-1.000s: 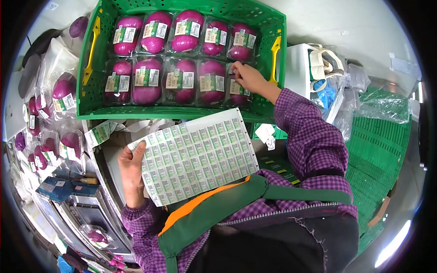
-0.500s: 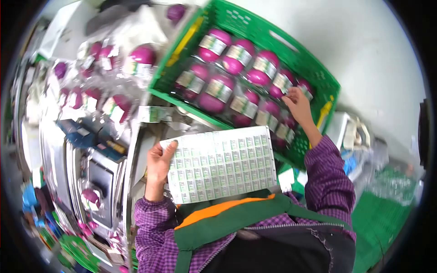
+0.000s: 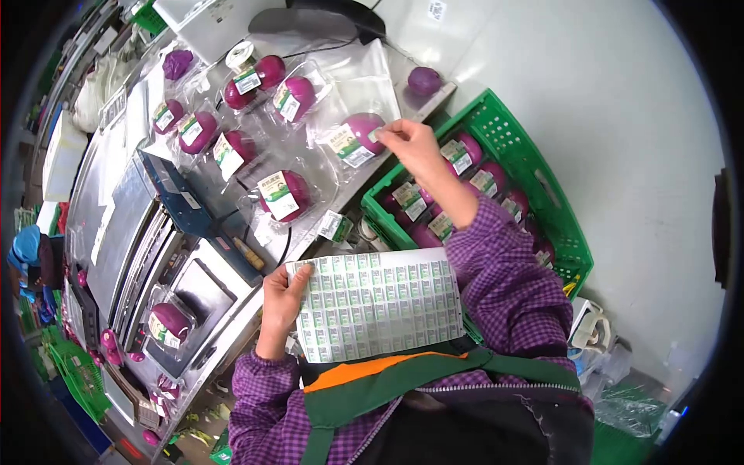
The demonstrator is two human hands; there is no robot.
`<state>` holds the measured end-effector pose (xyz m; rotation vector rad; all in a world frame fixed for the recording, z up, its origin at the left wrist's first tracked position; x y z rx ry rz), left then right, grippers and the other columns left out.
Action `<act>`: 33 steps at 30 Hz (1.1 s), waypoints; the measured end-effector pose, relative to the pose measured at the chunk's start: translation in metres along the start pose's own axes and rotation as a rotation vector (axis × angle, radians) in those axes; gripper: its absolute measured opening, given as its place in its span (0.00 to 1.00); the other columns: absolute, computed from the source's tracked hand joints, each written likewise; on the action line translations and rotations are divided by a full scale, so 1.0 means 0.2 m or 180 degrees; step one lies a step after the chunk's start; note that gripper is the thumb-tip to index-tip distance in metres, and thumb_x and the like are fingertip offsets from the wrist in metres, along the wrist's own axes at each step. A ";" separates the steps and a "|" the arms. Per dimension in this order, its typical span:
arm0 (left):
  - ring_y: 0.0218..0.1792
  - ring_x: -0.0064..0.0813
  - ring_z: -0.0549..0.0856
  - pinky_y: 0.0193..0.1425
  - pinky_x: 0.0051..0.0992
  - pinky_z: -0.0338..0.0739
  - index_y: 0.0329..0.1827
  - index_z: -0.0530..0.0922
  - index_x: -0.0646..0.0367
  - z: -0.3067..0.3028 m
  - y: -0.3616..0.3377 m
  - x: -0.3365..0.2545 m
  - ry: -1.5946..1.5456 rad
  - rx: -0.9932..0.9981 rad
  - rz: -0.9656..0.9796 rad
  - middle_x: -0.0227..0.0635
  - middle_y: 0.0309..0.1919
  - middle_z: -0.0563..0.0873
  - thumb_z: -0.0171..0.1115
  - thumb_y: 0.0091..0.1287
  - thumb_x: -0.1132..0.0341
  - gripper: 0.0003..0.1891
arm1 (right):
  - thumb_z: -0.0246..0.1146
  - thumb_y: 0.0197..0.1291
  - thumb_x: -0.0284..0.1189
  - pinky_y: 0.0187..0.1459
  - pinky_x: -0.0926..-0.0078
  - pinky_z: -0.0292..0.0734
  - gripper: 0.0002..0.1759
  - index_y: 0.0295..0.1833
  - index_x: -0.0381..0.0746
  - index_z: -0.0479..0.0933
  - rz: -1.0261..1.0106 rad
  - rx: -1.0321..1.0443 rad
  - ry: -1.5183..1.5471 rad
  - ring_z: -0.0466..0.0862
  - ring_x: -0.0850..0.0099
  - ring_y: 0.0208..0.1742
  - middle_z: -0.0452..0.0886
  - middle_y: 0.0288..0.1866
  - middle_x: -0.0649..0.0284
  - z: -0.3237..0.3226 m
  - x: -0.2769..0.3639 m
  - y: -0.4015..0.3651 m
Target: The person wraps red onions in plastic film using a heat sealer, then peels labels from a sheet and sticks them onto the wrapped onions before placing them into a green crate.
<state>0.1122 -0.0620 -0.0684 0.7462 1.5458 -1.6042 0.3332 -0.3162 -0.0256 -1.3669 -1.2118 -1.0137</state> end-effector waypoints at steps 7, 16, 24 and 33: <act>0.22 0.14 0.80 0.25 0.16 0.73 0.36 0.80 0.65 -0.22 0.06 -0.03 -0.0272 -0.0383 0.0077 0.31 0.26 0.85 0.61 0.68 0.66 0.09 | 0.71 0.47 0.27 0.43 0.71 0.74 0.07 0.28 0.37 0.80 -0.1028 -0.0659 -0.1211 0.78 0.65 0.43 0.77 0.40 0.58 0.17 0.03 0.04; 0.23 0.14 0.80 0.26 0.16 0.74 0.39 0.79 0.65 -0.31 0.06 0.02 -0.0187 -0.0499 0.0183 0.31 0.28 0.85 0.61 0.68 0.66 0.09 | 0.70 0.45 0.25 0.39 0.70 0.75 0.13 0.36 0.37 0.75 -0.1044 -0.0992 -0.1838 0.81 0.64 0.35 0.80 0.33 0.60 0.17 0.10 0.07; 0.24 0.09 0.77 0.26 0.13 0.70 0.37 0.80 0.64 -0.37 -0.12 -0.14 -0.0116 -0.0745 0.0456 0.26 0.26 0.84 0.61 0.69 0.65 0.10 | 0.62 0.59 0.27 0.45 0.76 0.76 0.13 0.48 0.35 0.80 -0.0196 0.2380 -0.1279 0.83 0.72 0.41 0.85 0.42 0.59 0.61 0.15 -0.32; 0.23 0.10 0.79 0.25 0.14 0.71 0.38 0.81 0.64 -0.42 -0.17 -0.07 -0.0287 -0.0825 0.0352 0.28 0.26 0.85 0.61 0.68 0.65 0.09 | 0.65 0.54 0.29 0.40 0.67 0.75 0.09 0.39 0.36 0.81 -0.0895 0.2968 -0.1632 0.81 0.63 0.37 0.80 0.34 0.58 0.85 0.19 -0.68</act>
Point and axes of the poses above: each hand's wrist, its own y-axis towards the middle knuckle, its own z-axis out of the palm, x = y × z, the point moved 10 cm from there along y, towards the middle knuckle
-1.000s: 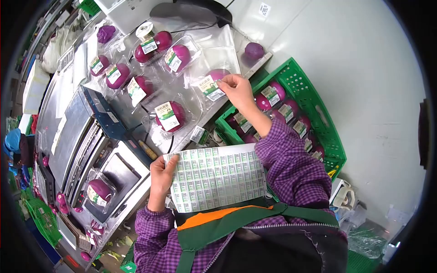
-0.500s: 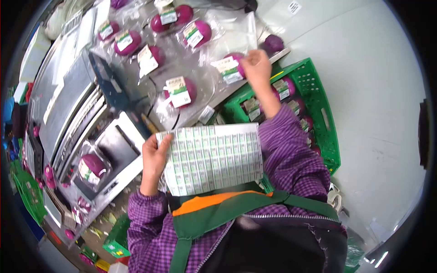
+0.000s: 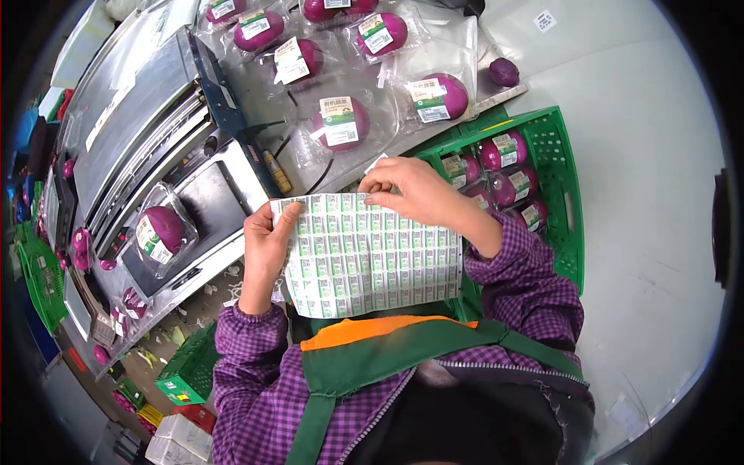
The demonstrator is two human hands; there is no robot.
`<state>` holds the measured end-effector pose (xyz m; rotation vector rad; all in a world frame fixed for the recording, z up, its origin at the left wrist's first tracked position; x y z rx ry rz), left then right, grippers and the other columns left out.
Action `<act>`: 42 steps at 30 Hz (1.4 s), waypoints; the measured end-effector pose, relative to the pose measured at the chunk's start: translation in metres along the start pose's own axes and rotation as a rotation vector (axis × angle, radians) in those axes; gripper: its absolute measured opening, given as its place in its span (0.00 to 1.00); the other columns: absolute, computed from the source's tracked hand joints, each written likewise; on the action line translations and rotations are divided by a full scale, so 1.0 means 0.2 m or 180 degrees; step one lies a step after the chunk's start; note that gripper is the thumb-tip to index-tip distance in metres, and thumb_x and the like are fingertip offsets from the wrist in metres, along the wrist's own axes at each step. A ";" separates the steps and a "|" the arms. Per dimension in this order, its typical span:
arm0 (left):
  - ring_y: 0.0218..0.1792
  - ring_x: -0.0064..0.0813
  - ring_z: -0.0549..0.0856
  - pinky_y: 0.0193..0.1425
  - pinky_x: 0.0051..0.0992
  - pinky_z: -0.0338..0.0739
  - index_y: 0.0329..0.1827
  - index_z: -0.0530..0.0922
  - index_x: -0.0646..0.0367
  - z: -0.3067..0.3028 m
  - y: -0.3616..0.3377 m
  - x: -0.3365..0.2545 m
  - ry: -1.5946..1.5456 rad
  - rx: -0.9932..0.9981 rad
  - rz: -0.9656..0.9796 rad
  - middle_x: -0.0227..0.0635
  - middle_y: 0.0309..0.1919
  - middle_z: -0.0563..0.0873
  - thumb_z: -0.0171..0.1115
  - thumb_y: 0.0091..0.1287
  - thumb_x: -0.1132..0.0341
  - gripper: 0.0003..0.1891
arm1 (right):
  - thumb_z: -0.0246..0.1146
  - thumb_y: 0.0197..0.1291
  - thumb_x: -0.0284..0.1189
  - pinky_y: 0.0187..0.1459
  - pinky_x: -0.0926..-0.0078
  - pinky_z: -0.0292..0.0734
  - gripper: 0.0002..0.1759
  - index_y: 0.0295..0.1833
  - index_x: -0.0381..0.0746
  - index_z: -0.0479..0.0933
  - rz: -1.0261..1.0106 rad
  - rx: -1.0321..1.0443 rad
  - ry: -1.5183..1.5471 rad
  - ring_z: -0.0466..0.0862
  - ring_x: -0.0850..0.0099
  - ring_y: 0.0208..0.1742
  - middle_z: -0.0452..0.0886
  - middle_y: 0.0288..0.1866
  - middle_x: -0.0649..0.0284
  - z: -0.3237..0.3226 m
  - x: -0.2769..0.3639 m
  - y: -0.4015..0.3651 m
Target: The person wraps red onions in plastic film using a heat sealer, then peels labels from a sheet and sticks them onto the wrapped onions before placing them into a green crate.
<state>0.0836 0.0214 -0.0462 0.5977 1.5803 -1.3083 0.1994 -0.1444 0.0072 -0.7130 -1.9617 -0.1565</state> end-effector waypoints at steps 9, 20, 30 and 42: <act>0.23 0.14 0.81 0.26 0.16 0.74 0.39 0.81 0.67 -0.10 0.04 0.12 -0.0366 -0.0031 -0.0403 0.32 0.28 0.86 0.61 0.68 0.65 0.11 | 0.64 0.56 0.23 0.38 0.77 0.74 0.01 0.33 0.38 0.80 0.0170 -0.0543 0.0485 0.80 0.73 0.33 0.81 0.32 0.63 0.06 0.02 0.00; 0.23 0.13 0.79 0.24 0.16 0.72 0.38 0.80 0.65 -0.41 0.04 0.06 -0.0006 -0.0602 -0.0111 0.29 0.27 0.85 0.62 0.67 0.65 0.10 | 0.67 0.53 0.20 0.37 0.81 0.74 0.27 0.57 0.33 0.65 0.1131 -0.2497 0.2245 0.80 0.78 0.35 0.80 0.32 0.63 -0.12 -0.64 0.44; 0.22 0.12 0.79 0.24 0.15 0.71 0.37 0.80 0.66 -0.36 0.18 -0.01 -0.0015 -0.0565 -0.0054 0.29 0.26 0.85 0.61 0.68 0.65 0.11 | 0.66 0.53 0.20 0.33 0.81 0.76 0.24 0.57 0.36 0.69 0.1113 -0.2476 0.1437 0.79 0.77 0.34 0.76 0.42 0.61 -0.29 -0.69 0.43; 0.23 0.10 0.76 0.26 0.15 0.69 0.36 0.80 0.66 -0.27 0.32 -0.07 -0.0316 -0.0267 -0.0130 0.26 0.26 0.84 0.61 0.68 0.64 0.11 | 0.70 0.47 0.35 0.42 0.66 0.75 0.11 0.27 0.37 0.82 0.1207 -0.3412 -0.0592 0.82 0.62 0.37 0.82 0.37 0.58 -0.99 -0.70 0.80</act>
Point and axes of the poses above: each hand's wrist, its own y-axis towards the middle knuckle, its own z-axis out of the palm, x = y × z, the point moved 10 cm from there along y, towards the middle knuckle
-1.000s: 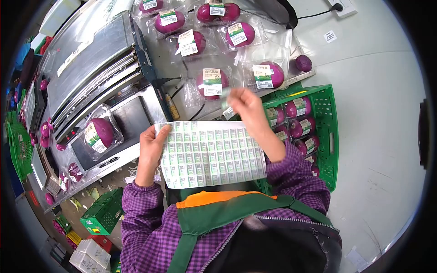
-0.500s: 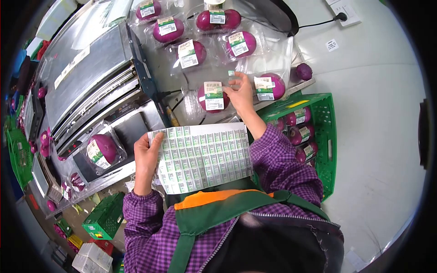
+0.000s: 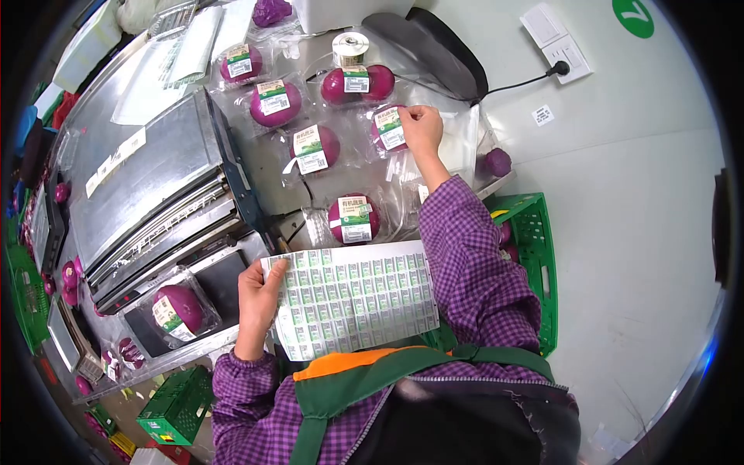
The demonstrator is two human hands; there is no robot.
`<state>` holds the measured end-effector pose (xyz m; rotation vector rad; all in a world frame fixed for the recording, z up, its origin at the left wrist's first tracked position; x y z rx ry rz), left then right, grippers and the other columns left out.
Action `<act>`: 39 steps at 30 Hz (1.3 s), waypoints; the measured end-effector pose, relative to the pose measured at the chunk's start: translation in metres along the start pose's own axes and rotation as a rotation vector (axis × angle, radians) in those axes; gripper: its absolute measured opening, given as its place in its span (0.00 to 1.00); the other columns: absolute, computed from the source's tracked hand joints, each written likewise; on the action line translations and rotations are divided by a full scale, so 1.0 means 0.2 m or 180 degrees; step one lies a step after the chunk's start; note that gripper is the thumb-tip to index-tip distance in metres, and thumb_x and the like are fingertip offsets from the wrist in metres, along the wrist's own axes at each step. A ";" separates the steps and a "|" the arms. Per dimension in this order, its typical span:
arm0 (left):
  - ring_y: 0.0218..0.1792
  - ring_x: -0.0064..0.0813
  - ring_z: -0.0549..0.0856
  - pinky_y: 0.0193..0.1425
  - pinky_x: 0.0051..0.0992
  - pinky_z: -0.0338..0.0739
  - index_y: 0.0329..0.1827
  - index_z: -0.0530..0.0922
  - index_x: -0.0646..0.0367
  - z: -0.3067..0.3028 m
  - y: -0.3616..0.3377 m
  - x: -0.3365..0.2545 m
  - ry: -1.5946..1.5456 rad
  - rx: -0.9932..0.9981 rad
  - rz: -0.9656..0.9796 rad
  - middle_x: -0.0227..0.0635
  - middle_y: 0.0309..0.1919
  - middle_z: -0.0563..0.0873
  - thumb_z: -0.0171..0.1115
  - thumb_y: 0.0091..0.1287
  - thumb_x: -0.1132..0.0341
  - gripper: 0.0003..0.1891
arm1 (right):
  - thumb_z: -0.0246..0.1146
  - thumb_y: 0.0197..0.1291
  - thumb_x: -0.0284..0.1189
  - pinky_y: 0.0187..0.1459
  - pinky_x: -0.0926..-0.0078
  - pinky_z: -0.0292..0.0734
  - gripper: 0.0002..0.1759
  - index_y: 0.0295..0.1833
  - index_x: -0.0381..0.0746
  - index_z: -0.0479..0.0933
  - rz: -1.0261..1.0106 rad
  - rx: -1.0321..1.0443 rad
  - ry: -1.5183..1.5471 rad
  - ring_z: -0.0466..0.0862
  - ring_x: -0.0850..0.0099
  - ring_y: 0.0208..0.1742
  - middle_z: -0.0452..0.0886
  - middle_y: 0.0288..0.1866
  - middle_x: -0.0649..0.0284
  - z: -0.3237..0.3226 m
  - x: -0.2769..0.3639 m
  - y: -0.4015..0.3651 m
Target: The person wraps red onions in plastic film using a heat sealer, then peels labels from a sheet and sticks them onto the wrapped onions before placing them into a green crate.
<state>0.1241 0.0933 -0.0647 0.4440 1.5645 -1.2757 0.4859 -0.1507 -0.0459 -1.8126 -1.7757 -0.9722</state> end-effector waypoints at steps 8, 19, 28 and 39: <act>0.26 0.10 0.74 0.29 0.16 0.68 0.36 0.79 0.67 -0.02 0.03 -0.06 0.0379 0.0047 0.0142 0.23 0.26 0.81 0.59 0.70 0.62 0.13 | 0.72 0.44 0.31 0.45 0.64 0.74 0.17 0.42 0.41 0.79 -0.0240 -0.0036 -0.0658 0.81 0.61 0.41 0.81 0.38 0.60 0.00 -0.01 0.08; 0.25 0.09 0.75 0.27 0.15 0.68 0.38 0.80 0.66 0.03 0.03 -0.15 0.0000 0.0005 0.0148 0.24 0.26 0.83 0.60 0.69 0.62 0.13 | 0.63 0.57 0.25 0.40 0.75 0.75 0.11 0.46 0.36 0.80 -0.1228 0.3978 0.0495 0.81 0.73 0.38 0.83 0.39 0.62 0.12 0.75 -1.05; 0.23 0.08 0.74 0.25 0.14 0.67 0.34 0.81 0.64 0.00 0.05 -0.11 -0.0198 -0.0173 0.0123 0.24 0.23 0.82 0.62 0.68 0.61 0.13 | 0.66 0.53 0.26 0.38 0.73 0.74 0.04 0.35 0.39 0.80 -0.2838 0.2591 0.0261 0.80 0.68 0.34 0.80 0.32 0.62 -0.06 0.92 -1.16; 0.22 0.09 0.75 0.25 0.14 0.68 0.35 0.82 0.65 -0.10 0.04 -0.04 -0.0114 -0.0407 -0.0055 0.25 0.23 0.83 0.62 0.68 0.61 0.14 | 0.68 0.52 0.23 0.33 0.81 0.74 0.26 0.56 0.34 0.66 0.0241 0.1489 0.1833 0.80 0.80 0.30 0.82 0.32 0.64 0.54 0.41 -0.44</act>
Point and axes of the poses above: each hand's wrist, its own y-axis towards the middle knuckle, its own z-axis out of the palm, x = y × z, the point moved 10 cm from there along y, towards the middle knuckle
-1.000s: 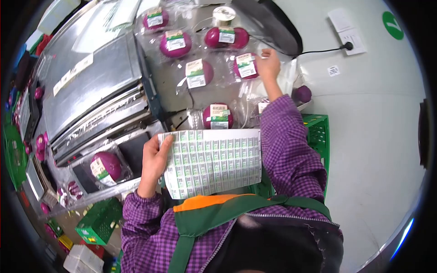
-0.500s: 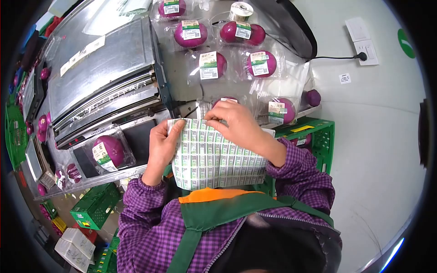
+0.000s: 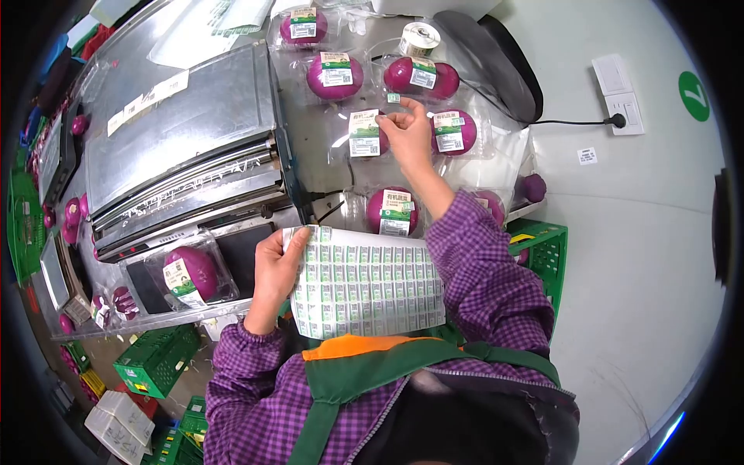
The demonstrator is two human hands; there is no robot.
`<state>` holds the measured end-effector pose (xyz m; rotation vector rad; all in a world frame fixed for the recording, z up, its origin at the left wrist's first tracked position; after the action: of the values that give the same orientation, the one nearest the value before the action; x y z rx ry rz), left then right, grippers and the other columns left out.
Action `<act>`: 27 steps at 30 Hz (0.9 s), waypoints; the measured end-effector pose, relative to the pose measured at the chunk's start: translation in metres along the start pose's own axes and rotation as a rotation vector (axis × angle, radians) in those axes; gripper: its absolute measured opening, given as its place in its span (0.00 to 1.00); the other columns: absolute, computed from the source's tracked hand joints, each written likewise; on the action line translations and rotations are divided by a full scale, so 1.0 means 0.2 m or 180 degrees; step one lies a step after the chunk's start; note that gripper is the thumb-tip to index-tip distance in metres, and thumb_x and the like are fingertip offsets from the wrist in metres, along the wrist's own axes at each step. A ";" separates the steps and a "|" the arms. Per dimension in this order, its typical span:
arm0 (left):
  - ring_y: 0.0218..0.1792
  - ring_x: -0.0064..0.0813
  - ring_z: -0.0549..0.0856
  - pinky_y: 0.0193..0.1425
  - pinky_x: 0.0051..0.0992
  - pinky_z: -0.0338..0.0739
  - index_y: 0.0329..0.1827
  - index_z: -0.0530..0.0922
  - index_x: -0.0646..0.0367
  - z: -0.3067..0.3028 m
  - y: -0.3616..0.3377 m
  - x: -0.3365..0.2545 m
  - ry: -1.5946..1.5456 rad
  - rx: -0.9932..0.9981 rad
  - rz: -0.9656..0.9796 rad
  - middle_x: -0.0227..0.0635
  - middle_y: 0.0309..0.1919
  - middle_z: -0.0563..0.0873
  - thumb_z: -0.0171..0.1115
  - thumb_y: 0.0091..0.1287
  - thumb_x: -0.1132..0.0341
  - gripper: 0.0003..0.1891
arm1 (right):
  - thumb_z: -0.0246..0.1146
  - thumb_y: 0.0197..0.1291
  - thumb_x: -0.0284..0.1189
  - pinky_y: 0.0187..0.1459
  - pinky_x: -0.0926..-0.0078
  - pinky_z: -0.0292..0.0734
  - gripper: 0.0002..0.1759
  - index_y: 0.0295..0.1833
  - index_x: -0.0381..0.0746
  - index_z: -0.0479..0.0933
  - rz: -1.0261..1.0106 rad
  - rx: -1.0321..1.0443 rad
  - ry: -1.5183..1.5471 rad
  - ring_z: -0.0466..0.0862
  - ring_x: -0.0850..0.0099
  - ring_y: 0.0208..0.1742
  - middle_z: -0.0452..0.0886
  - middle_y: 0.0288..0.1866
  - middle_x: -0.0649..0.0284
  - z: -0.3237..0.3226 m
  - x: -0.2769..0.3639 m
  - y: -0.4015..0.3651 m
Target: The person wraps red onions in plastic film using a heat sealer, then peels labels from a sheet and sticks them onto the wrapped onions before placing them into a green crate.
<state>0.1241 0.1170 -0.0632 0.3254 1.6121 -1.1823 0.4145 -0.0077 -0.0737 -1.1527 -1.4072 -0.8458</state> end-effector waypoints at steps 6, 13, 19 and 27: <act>0.23 0.09 0.75 0.26 0.15 0.68 0.34 0.81 0.66 0.00 0.02 0.01 -0.0016 0.0100 0.0024 0.25 0.24 0.83 0.61 0.68 0.60 0.14 | 0.70 0.47 0.23 0.35 0.76 0.78 0.30 0.56 0.37 0.66 -0.0232 -0.0173 -0.1146 0.83 0.75 0.32 0.81 0.34 0.62 -0.02 -0.02 0.05; 0.24 0.09 0.73 0.27 0.15 0.68 0.35 0.80 0.66 0.08 0.04 -0.04 0.0084 0.0352 0.0106 0.23 0.24 0.81 0.58 0.71 0.60 0.15 | 0.67 0.52 0.24 0.29 0.78 0.78 0.25 0.56 0.33 0.68 0.0159 -0.0330 -0.0220 0.82 0.75 0.31 0.78 0.41 0.60 -0.23 -0.02 0.18; 0.27 0.10 0.70 0.30 0.16 0.65 0.35 0.77 0.64 0.16 0.07 -0.02 0.0169 0.0543 0.0244 0.20 0.24 0.76 0.55 0.72 0.62 0.13 | 0.68 0.53 0.32 0.36 0.74 0.75 0.12 0.34 0.32 0.82 0.0011 -0.1271 -0.0425 0.82 0.73 0.30 0.84 0.29 0.58 -0.54 0.01 0.56; 0.38 0.15 0.74 0.44 0.17 0.70 0.50 0.72 0.64 0.17 0.08 -0.05 0.0799 0.0793 0.0502 0.26 0.36 0.78 0.54 0.72 0.66 0.11 | 0.68 0.47 0.37 0.41 0.66 0.78 0.13 0.33 0.37 0.86 -0.0005 -0.1204 -0.2156 0.85 0.59 0.35 0.85 0.31 0.53 -0.48 0.07 0.79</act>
<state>0.1594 0.0994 -0.0611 0.7738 1.6182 -1.2594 0.5939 -0.0517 -0.0602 -1.8450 -1.8320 -0.7733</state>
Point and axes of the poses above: each hand's wrist, its own y-axis towards the middle knuckle, its own z-axis out of the palm, x = y × z, the point moved 10 cm from there along y, towards the middle knuckle
